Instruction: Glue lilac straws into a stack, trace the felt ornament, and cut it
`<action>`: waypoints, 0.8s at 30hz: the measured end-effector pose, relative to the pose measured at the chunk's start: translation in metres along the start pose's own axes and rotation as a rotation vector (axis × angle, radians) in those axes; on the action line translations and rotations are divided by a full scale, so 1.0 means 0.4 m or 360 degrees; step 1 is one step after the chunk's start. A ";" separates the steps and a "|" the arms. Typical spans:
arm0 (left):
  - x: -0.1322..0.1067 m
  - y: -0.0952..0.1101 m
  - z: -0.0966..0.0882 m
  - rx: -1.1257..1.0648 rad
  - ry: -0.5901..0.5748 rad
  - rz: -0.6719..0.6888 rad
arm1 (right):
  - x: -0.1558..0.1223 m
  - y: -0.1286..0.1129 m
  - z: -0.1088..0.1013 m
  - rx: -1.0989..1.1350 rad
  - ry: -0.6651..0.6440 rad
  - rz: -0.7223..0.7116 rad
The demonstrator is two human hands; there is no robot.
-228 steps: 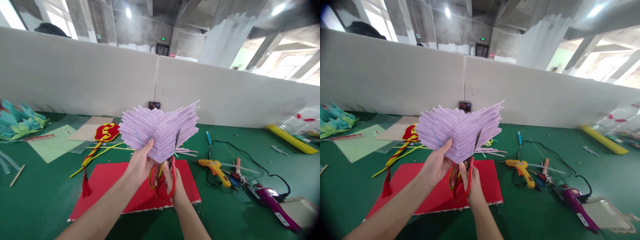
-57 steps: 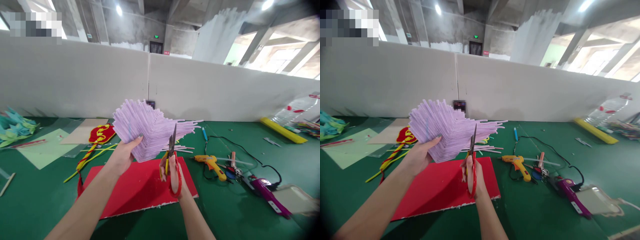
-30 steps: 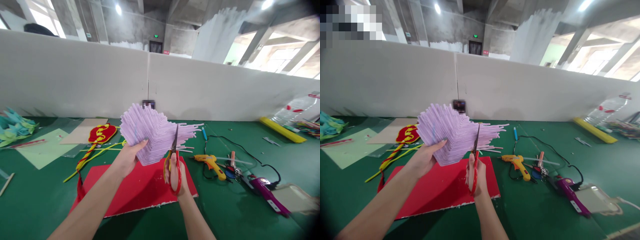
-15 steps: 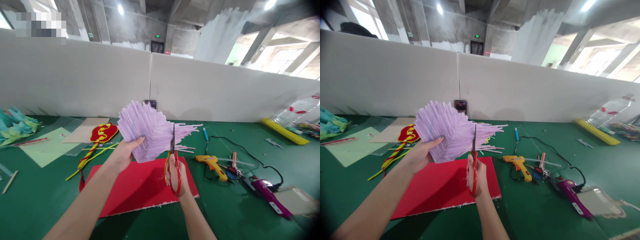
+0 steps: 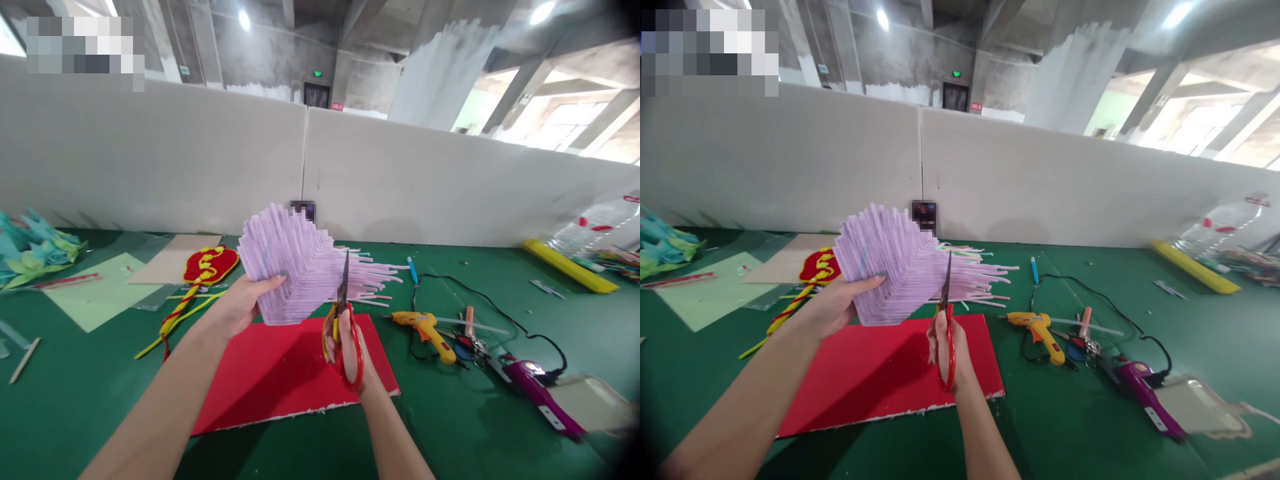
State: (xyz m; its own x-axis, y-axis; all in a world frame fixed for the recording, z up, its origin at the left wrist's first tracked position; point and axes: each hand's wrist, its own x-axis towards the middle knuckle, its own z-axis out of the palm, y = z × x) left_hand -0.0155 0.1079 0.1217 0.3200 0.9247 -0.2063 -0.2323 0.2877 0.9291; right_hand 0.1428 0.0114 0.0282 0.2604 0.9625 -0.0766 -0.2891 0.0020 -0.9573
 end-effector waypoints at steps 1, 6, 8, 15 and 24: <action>0.000 0.000 -0.001 0.0012 -0.0013 -0.0003 | 0.000 0.001 0.000 0.0009 -0.0004 -0.0016; 0.002 -0.009 -0.003 0.0047 -0.0017 -0.0029 | 0.001 0.003 -0.002 0.0015 0.0001 -0.0026; 0.003 -0.011 -0.004 0.0038 -0.0042 -0.0032 | 0.001 0.002 -0.003 0.0017 0.0012 -0.0030; 0.006 -0.012 0.000 0.0040 -0.0027 -0.0065 | -0.003 -0.005 -0.003 -0.0009 0.0003 -0.0062; 0.005 -0.011 0.003 0.0050 -0.0006 -0.0090 | -0.009 -0.006 -0.001 -0.0126 0.0104 -0.0074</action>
State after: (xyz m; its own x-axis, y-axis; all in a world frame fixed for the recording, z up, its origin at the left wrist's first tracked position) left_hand -0.0125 0.1081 0.1177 0.3350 0.9063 -0.2578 -0.1849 0.3315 0.9252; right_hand 0.1431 0.0078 0.0307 0.3322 0.9420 -0.0470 -0.2021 0.0224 -0.9791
